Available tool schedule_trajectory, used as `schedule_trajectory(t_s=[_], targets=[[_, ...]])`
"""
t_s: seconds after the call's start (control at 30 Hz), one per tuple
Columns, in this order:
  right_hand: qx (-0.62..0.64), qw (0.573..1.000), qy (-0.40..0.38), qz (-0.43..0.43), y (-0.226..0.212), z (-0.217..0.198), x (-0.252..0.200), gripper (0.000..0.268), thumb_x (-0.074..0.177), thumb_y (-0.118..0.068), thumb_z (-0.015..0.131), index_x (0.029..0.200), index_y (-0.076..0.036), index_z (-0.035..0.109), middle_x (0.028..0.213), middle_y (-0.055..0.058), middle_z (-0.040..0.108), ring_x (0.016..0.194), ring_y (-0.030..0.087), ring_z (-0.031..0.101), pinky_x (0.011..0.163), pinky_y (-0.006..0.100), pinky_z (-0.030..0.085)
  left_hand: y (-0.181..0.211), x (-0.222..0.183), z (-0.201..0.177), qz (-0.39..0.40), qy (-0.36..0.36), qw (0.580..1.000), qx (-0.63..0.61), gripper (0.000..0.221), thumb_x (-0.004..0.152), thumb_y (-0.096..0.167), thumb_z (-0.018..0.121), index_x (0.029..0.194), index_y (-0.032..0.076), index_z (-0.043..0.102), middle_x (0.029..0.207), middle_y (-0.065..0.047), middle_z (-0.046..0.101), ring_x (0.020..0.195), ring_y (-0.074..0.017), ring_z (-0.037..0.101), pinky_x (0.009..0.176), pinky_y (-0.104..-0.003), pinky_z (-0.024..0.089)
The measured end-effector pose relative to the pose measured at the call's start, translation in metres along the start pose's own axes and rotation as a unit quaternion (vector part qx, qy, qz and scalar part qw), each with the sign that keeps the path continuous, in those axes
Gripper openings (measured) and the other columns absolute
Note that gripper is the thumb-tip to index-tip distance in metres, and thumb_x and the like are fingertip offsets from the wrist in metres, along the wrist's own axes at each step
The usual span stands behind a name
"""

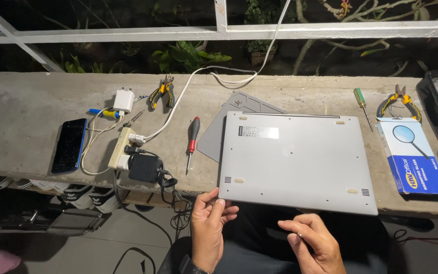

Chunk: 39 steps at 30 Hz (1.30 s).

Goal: Removing the back cover of a laptop using a prying tool and inspecting internal components with a probe.

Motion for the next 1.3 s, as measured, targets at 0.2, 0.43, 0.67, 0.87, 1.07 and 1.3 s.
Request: schedule_trajectory(t_s=[0.2, 0.43, 0.67, 0.87, 1.07, 1.3], targets=[[0.008, 0.998, 0.008, -0.065, -0.023, 0.0, 0.006, 0.037, 0.107, -0.027, 0.074, 0.141, -0.029, 0.087, 0.106, 0.0, 0.065, 0.076, 0.007, 0.057, 0.07, 0.022, 0.053, 0.004, -0.004, 0.003, 0.053, 0.013, 0.998, 0.026, 0.033, 0.107, 0.005, 0.071, 0.139, 0.001, 0.075, 0.093, -0.021, 0.079, 0.075, -0.0337, 0.083, 0.067, -0.042, 0.069], [0.113, 0.982, 0.111, -0.099, -0.029, 0.011, 0.005, 0.023, 0.104, 0.0, 0.074, 0.125, 0.001, 0.084, 0.123, 0.021, 0.078, 0.1, 0.022, 0.089, 0.098, 0.027, 0.081, 0.003, -0.009, 0.009, 0.078, 0.017, 0.996, 0.043, 0.038, 0.104, 0.0, 0.076, 0.141, 0.005, 0.07, 0.101, -0.014, 0.077, 0.075, -0.0301, 0.085, 0.065, -0.037, 0.067], [0.072, 0.968, 0.188, -0.151, -0.027, 0.018, 0.001, 0.025, 0.09, 0.009, 0.087, 0.108, -0.002, 0.074, 0.111, 0.018, 0.086, 0.093, 0.018, 0.09, 0.088, 0.023, 0.079, -0.009, -0.015, 0.017, 0.099, 0.046, 0.994, 0.012, 0.046, 0.102, -0.002, 0.075, 0.143, 0.008, 0.059, 0.102, -0.01, 0.069, 0.09, -0.0193, 0.068, 0.086, -0.035, 0.059], [-0.025, 0.947, 0.192, -0.257, -0.055, 0.022, 0.013, 0.026, 0.092, 0.006, 0.088, 0.101, -0.008, 0.067, 0.104, 0.013, 0.087, 0.09, 0.02, 0.09, 0.084, 0.027, 0.076, -0.006, -0.019, 0.021, 0.095, 0.067, 0.993, 0.021, 0.044, 0.102, 0.001, 0.073, 0.141, 0.01, 0.055, 0.099, -0.008, 0.067, 0.082, -0.0182, 0.064, 0.078, -0.036, 0.056], [-0.042, 0.943, 0.194, -0.267, -0.053, 0.025, 0.016, 0.027, 0.092, 0.008, 0.086, 0.098, -0.006, 0.064, 0.101, 0.015, 0.085, 0.09, 0.023, 0.089, 0.08, 0.029, 0.074, -0.002, -0.022, 0.024, 0.069, 0.081, 0.993, 0.042, 0.044, 0.103, 0.004, 0.07, 0.144, 0.012, 0.056, 0.102, -0.012, 0.074, 0.082, -0.0209, 0.066, 0.076, -0.036, 0.057], [-0.096, 0.926, 0.223, -0.288, -0.05, 0.004, 0.01, 0.029, 0.093, 0.011, 0.081, 0.096, -0.007, 0.058, 0.098, 0.017, 0.077, 0.079, 0.025, 0.081, 0.068, 0.029, 0.07, -0.001, -0.019, 0.023, 0.085, 0.091, 0.992, 0.038, 0.044, 0.102, 0.0, 0.069, 0.143, 0.012, 0.058, 0.106, -0.012, 0.078, 0.083, -0.0202, 0.068, 0.074, -0.034, 0.054]])
Point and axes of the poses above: each hand's wrist, its own x-axis towards the middle knuckle, its own z-axis out of the palm, y = z × x, the point moved 10 cm from there along x, towards the middle knuckle
